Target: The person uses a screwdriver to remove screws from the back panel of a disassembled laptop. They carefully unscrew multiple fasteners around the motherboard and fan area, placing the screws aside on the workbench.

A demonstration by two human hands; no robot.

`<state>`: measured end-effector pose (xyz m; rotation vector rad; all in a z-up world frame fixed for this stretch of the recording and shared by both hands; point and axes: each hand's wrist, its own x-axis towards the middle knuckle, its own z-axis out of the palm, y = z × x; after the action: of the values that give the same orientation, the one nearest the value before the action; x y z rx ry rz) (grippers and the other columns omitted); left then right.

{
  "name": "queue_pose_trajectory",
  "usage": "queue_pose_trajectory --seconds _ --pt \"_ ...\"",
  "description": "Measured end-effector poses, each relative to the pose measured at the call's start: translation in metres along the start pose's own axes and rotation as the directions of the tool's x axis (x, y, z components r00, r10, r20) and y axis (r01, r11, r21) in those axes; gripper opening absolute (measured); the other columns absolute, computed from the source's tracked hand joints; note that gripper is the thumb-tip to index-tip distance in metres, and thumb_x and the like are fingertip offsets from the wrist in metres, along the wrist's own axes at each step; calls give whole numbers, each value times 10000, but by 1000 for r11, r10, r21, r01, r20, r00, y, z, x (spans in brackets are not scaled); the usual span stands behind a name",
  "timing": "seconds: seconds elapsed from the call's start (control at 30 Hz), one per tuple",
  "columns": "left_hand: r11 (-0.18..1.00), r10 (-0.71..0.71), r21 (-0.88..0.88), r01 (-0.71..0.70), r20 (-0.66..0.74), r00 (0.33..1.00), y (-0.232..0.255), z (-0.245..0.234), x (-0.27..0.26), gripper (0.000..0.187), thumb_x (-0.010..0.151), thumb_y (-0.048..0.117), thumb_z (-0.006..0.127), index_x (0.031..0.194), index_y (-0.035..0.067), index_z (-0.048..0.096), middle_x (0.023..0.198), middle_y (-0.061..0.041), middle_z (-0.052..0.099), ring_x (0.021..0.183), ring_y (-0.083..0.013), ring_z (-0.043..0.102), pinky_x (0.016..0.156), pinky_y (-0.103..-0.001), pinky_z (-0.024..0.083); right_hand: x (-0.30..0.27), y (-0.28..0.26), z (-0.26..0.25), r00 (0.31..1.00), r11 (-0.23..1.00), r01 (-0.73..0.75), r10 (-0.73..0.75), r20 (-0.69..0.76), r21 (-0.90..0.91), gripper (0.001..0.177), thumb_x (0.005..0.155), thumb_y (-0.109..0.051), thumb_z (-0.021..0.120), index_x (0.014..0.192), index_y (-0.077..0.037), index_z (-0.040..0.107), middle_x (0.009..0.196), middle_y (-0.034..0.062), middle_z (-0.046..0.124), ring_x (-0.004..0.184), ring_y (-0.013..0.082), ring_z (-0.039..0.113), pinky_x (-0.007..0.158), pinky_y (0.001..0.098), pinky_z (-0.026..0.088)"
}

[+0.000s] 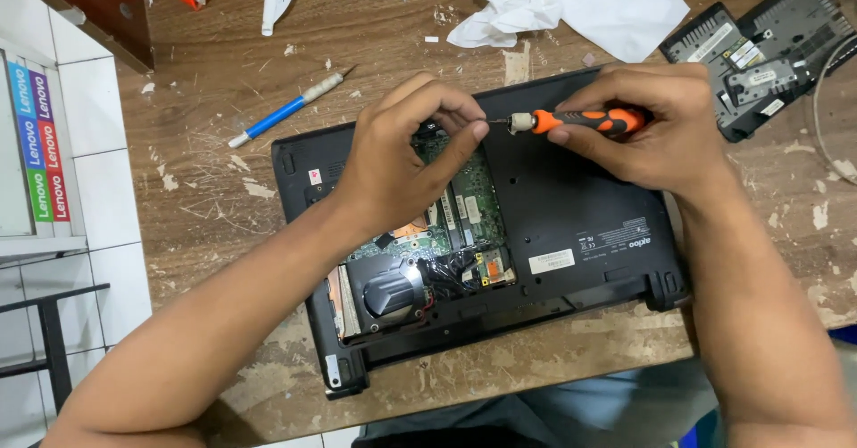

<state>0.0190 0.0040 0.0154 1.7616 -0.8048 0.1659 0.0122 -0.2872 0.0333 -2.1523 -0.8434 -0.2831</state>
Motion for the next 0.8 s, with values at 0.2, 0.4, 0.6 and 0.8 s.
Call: queue_pose_trajectory --seconds 0.2,0.4,0.6,0.8 --pt "1000 13 -5 -13 -2 1000 -1 1 0 119 1046 -69 761 1062 31 698 1006 -105 684 900 -221 684 827 -318 632 2 -1 0 1000 998 -23 22 22 60 210 958 10 953 1015 104 774 931 208 774 716 237 663 633 321 482" --pt "1000 10 -4 -10 1 1000 -2 2 0 124 1035 -72 766 1055 33 702 982 -99 682 882 -216 683 807 -318 623 3 -2 -1 999 999 -8 7 38 41 223 960 -10 959 1016 101 773 948 218 780 746 252 694 648 324 508" --pt "1000 20 -2 -20 2 1000 -2 2 -1 126 1035 -76 759 1044 36 703 972 -96 686 885 -211 674 809 -311 616 3 -3 0 999 999 -14 13 38 29 216 962 2 967 1006 95 777 956 212 785 766 253 710 672 324 523" --pt "1000 18 -1 -18 3 1000 -2 2 -1 127 1036 -73 760 1045 39 700 969 -95 681 877 -209 677 813 -309 619 1 -1 -1 999 1000 -6 5 47 18 229 956 -18 972 1016 96 783 926 209 769 733 251 680 646 336 496"
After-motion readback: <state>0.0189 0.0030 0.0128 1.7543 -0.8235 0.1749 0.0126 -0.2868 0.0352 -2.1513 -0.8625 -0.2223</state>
